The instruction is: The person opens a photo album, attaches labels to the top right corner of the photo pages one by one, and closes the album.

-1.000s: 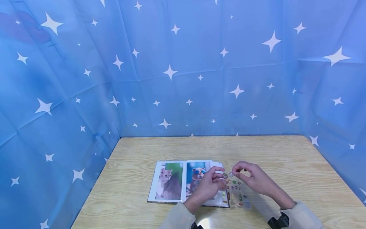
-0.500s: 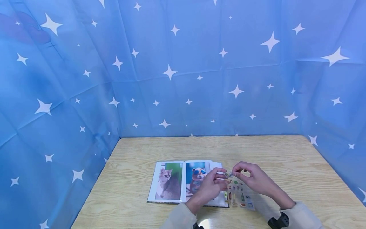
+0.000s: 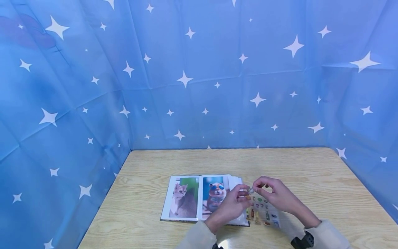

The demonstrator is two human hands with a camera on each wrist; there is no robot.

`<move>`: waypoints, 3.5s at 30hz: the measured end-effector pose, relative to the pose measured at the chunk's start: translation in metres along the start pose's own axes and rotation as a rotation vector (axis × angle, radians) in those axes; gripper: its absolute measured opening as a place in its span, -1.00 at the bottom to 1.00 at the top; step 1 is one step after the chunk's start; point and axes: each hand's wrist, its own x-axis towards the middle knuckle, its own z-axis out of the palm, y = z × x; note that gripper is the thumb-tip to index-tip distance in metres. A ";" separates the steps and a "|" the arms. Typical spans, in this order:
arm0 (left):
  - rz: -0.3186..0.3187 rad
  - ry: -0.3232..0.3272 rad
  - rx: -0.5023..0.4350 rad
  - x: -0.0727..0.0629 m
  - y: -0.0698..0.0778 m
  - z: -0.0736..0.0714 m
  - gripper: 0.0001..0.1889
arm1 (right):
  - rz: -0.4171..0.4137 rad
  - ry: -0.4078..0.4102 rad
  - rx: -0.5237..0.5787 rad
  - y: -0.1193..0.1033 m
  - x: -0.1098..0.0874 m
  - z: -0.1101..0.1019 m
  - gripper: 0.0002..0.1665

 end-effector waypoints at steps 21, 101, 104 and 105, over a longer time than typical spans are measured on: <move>-0.132 -0.108 0.119 -0.002 0.003 0.002 -0.23 | -0.008 0.022 -0.022 0.005 -0.002 0.001 -0.87; 0.211 0.056 1.035 -0.083 -0.030 -0.157 -0.36 | 0.087 -0.101 0.003 0.001 0.039 0.019 -0.89; 0.198 0.037 1.059 -0.085 -0.031 -0.159 -0.35 | 0.085 -0.106 -0.004 0.002 0.041 0.021 -0.87; 0.189 0.030 1.065 -0.086 -0.031 -0.160 -0.34 | 0.084 -0.109 -0.006 0.002 0.041 0.022 -0.86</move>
